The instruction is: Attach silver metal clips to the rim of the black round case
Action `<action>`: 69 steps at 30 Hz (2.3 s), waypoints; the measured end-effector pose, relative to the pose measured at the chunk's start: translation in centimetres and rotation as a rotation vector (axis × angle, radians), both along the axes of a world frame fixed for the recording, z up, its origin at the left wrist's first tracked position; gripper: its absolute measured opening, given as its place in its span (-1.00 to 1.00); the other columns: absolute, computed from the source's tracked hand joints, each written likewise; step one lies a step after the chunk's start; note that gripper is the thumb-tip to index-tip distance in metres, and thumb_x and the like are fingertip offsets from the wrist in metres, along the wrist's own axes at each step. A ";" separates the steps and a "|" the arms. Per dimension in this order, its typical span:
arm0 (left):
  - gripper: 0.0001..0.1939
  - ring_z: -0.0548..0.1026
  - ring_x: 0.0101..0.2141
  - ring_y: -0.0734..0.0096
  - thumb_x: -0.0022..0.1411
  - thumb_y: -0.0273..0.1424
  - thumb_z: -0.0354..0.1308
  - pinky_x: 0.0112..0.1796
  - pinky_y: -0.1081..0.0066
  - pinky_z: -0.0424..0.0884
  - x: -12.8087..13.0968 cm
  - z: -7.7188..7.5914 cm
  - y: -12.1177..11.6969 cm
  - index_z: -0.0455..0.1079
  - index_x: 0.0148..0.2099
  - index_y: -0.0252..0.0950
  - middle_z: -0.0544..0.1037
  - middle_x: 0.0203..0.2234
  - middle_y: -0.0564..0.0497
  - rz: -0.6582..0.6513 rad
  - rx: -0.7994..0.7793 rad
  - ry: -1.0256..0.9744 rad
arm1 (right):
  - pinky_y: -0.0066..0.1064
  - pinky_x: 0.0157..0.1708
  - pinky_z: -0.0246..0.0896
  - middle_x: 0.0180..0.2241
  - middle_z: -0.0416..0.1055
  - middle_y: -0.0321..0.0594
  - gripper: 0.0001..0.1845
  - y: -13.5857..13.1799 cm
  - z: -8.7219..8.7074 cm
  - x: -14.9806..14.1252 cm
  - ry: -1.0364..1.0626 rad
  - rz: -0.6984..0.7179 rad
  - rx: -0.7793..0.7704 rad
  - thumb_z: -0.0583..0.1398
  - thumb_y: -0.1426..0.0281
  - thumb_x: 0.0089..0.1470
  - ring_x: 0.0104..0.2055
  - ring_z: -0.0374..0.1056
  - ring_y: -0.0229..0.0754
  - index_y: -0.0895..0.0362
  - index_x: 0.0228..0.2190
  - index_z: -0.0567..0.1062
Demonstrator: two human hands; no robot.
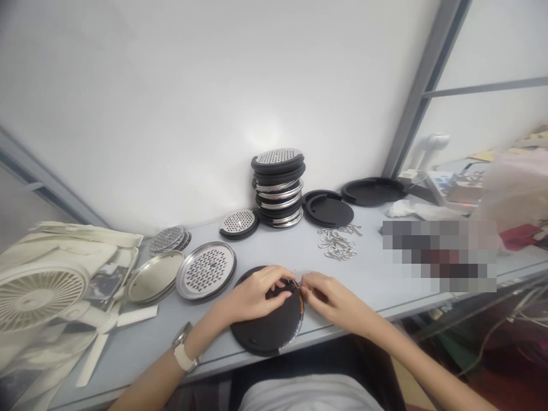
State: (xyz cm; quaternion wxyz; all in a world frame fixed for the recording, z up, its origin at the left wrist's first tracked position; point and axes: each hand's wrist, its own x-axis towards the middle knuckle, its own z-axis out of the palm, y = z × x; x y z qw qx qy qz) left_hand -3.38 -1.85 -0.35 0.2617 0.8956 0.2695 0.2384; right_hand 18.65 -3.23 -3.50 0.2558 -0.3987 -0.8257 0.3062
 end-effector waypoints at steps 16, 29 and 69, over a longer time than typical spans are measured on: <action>-0.71 0.44 -0.17 0.35 0.24 -0.52 0.06 -0.11 0.36 0.42 0.0 0.1 0.0 0.27 0.02 -0.27 0.45 -0.12 -0.07 -0.015 -0.017 0.011 | -0.44 -0.43 0.07 -0.52 0.19 -0.33 -0.63 -0.1 0.2 0.0 0.032 -0.002 -0.006 -0.07 0.26 0.29 -0.47 0.13 -0.27 0.12 -0.52 0.23; -0.77 0.44 -0.20 0.38 0.24 -0.51 0.07 -0.13 0.40 0.41 0.0 0.1 0.0 0.28 -0.03 -0.30 0.44 -0.18 -0.06 -0.003 0.010 0.020 | -0.46 -0.45 0.05 -0.54 0.17 -0.35 -0.61 0.0 0.2 0.0 0.023 -0.010 0.007 -0.07 0.25 0.29 -0.48 0.12 -0.28 0.12 -0.53 0.23; -0.76 0.44 -0.16 0.37 0.25 -0.52 0.05 -0.10 0.39 0.41 0.2 0.3 -0.1 0.26 -0.02 -0.29 0.45 -0.15 -0.05 -0.013 -0.009 0.017 | -0.45 -0.44 0.07 -0.52 0.19 -0.35 -0.64 0.1 -0.4 0.2 0.059 -0.063 0.003 -0.08 0.22 0.30 -0.48 0.13 -0.27 0.11 -0.49 0.23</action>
